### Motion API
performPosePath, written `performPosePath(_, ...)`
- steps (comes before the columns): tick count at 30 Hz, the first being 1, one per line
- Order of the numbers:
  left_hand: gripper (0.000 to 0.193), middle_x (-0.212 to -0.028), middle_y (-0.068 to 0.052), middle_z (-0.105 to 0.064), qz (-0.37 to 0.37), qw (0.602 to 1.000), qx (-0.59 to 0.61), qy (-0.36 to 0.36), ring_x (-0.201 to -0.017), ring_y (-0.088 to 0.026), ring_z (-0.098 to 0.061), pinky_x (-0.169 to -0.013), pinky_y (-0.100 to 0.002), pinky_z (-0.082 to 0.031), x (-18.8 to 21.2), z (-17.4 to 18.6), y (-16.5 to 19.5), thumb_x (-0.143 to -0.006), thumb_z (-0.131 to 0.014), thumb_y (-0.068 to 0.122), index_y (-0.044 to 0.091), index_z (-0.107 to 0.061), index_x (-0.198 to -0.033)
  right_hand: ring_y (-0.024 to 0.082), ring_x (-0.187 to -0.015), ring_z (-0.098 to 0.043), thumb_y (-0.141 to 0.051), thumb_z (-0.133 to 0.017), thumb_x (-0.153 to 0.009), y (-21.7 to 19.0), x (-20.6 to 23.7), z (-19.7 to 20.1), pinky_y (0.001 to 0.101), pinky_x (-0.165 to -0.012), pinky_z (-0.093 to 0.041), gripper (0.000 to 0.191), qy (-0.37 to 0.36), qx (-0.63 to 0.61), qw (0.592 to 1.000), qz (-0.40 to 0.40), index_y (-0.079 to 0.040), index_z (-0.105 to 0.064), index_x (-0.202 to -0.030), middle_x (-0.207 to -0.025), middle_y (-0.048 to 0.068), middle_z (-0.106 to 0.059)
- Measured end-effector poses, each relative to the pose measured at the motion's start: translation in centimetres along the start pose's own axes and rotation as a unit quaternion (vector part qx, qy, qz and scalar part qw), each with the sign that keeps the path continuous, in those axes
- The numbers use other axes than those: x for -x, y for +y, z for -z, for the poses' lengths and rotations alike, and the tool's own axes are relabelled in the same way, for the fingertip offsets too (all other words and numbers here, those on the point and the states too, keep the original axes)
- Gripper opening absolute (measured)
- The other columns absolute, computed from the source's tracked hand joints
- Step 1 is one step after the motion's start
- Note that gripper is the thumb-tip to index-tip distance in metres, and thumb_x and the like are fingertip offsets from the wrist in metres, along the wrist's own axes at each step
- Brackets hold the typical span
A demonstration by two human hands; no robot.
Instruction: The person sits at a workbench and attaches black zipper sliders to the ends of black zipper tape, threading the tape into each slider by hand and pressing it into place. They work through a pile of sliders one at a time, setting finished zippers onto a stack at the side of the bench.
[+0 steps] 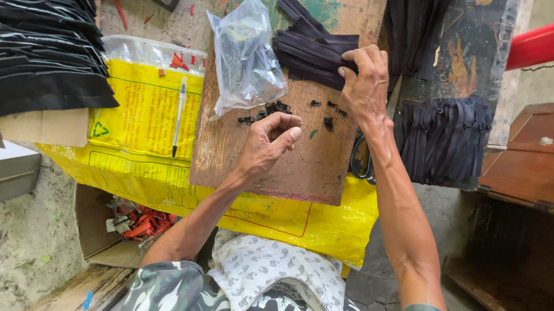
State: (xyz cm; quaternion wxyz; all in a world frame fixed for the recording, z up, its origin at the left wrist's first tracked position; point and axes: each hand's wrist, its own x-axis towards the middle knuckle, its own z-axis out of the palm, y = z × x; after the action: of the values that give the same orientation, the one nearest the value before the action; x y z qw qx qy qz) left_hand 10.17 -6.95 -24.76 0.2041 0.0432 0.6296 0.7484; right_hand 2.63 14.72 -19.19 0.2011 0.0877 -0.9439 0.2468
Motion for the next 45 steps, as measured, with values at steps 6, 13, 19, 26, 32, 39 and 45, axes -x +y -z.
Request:
performPosePath(6,0.025,-0.096,-0.004,-0.072,0.000,1.000,-0.005,-0.011,-0.077,-0.008,-0.065,-0.070,-0.024,-0.059,-0.2,0.0,0.1,-0.096,-0.070,0.018,0.001,-0.070,-0.115,0.030,-0.093,-0.060,0.004,-0.087,-0.073,0.7,0.8,-0.2,0.0420,-0.082,-0.050,0.030,0.024,0.006,1.000,0.005,-0.002,-0.066,-0.093,-0.096,0.012,-0.062)
performPosePath(13,0.025,-0.096,-0.004,-0.072,-0.015,1.000,0.001,-0.012,-0.078,-0.008,-0.065,-0.070,-0.024,-0.059,-0.2,0.0,0.5,-0.097,-0.070,0.019,0.001,-0.069,-0.115,0.011,-0.077,-0.063,0.003,-0.080,-0.090,0.6,1.8,1.0,0.0264,-0.069,-0.054,0.019,-0.028,-0.165,0.979,-0.118,-0.003,-0.066,-0.102,-0.089,0.002,-0.069)
performPosePath(19,0.026,-0.096,-0.004,-0.072,-0.016,1.000,-0.005,-0.017,-0.078,-0.008,-0.066,-0.070,-0.025,-0.059,0.1,-0.5,0.6,-0.097,-0.070,0.019,0.001,-0.069,-0.115,0.011,-0.083,-0.068,0.004,-0.074,-0.091,0.3,2.2,1.7,0.0271,-0.072,-0.058,0.023,0.000,-0.163,0.975,-0.148,-0.004,-0.067,-0.112,-0.096,0.003,-0.069)
performPosePath(26,0.025,-0.096,-0.004,-0.072,-0.023,1.000,-0.008,-0.012,-0.079,-0.008,-0.065,-0.071,-0.025,-0.059,0.1,-0.5,0.4,-0.097,-0.070,0.019,0.001,-0.070,-0.115,0.021,-0.091,-0.066,0.003,-0.082,-0.088,0.4,2.6,1.0,0.0334,-0.078,-0.058,0.018,0.006,-0.055,0.997,-0.054,-0.003,-0.074,-0.103,-0.102,0.010,-0.068)
performPosePath(32,0.025,-0.095,-0.003,-0.071,-0.013,1.000,-0.010,-0.012,-0.077,-0.007,-0.064,-0.070,-0.024,-0.056,0.0,-0.8,0.5,-0.097,-0.071,0.018,0.001,-0.070,-0.115,0.029,-0.102,-0.061,-0.002,-0.085,-0.085,-2.3,0.6,-0.7,0.0420,-0.092,-0.051,0.025,0.008,-0.039,0.999,0.027,-0.001,-0.072,-0.106,-0.102,0.011,-0.066)
performPosePath(39,0.024,-0.094,-0.001,-0.071,0.000,1.000,-0.003,-0.005,-0.076,-0.006,-0.063,-0.068,-0.022,-0.055,0.1,-0.2,1.0,-0.096,-0.071,0.017,0.001,-0.070,-0.114,0.033,-0.098,-0.059,0.002,-0.083,-0.079,-4.5,-1.9,-2.0,0.0442,-0.087,-0.049,0.026,-0.006,-0.030,0.999,0.030,0.000,-0.069,-0.101,-0.099,0.014,-0.063)
performPosePath(45,0.024,-0.095,-0.002,-0.071,-0.012,1.000,0.005,-0.006,-0.076,-0.006,-0.063,-0.067,-0.023,-0.055,0.0,0.1,1.1,-0.097,-0.071,0.018,0.001,-0.070,-0.114,0.028,-0.094,-0.061,0.003,-0.082,-0.079,-4.3,-1.9,-2.2,0.0415,-0.084,-0.050,0.020,-0.044,-0.058,0.997,-0.031,-0.001,-0.066,-0.092,-0.094,0.010,-0.063)
